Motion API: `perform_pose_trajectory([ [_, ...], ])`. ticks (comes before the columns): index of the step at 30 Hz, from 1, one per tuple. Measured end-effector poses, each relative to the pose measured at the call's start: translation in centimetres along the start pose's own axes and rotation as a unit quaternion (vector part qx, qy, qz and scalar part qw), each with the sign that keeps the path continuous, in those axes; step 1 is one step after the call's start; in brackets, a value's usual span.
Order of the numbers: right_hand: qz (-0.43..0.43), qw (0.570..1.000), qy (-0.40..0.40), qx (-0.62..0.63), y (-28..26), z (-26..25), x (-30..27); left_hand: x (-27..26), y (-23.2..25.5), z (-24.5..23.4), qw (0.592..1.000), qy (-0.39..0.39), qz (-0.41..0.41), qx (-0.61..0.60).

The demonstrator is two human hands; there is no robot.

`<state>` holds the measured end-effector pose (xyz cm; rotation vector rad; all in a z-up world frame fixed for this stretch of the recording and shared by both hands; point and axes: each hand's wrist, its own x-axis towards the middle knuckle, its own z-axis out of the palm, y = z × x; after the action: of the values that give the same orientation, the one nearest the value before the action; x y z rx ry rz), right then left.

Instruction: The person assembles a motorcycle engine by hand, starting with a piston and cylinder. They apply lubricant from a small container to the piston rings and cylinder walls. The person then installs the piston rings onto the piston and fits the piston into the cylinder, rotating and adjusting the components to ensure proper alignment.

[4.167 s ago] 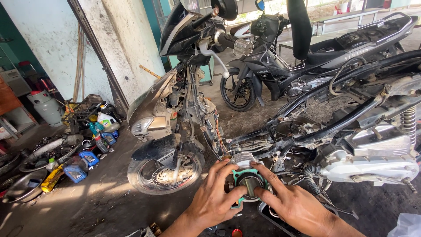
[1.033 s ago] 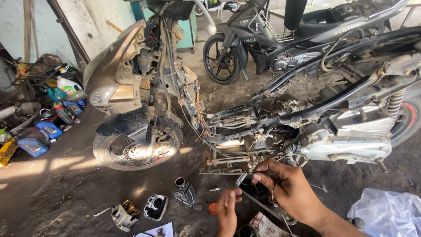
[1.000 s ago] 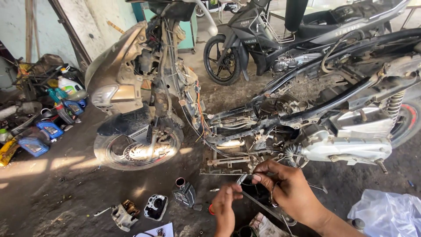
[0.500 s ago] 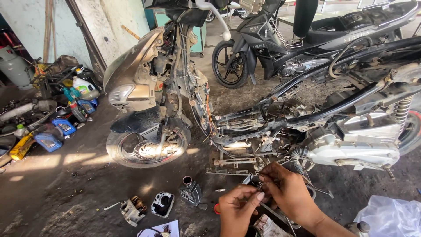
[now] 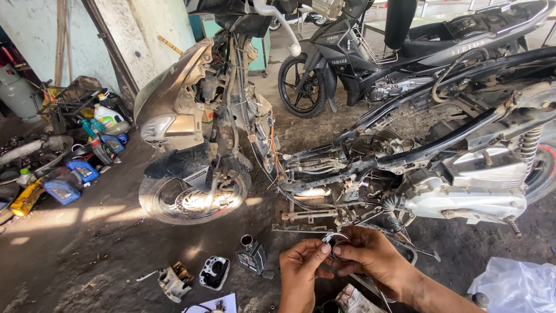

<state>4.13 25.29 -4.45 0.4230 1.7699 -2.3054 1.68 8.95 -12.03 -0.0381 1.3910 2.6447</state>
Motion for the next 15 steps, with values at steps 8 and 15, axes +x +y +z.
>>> perform_pose_trajectory([
  [8,-0.01,0.999,0.0,0.049,-0.01,-0.24,0.32,0.32,0.5,-0.71,0.996,-0.012,-0.039,-0.077],
  [15,-0.036,0.997,0.049,0.057,-0.02,-0.24,0.48,0.34,0.47,-0.65,0.998,-0.006,-0.021,-0.065],
])
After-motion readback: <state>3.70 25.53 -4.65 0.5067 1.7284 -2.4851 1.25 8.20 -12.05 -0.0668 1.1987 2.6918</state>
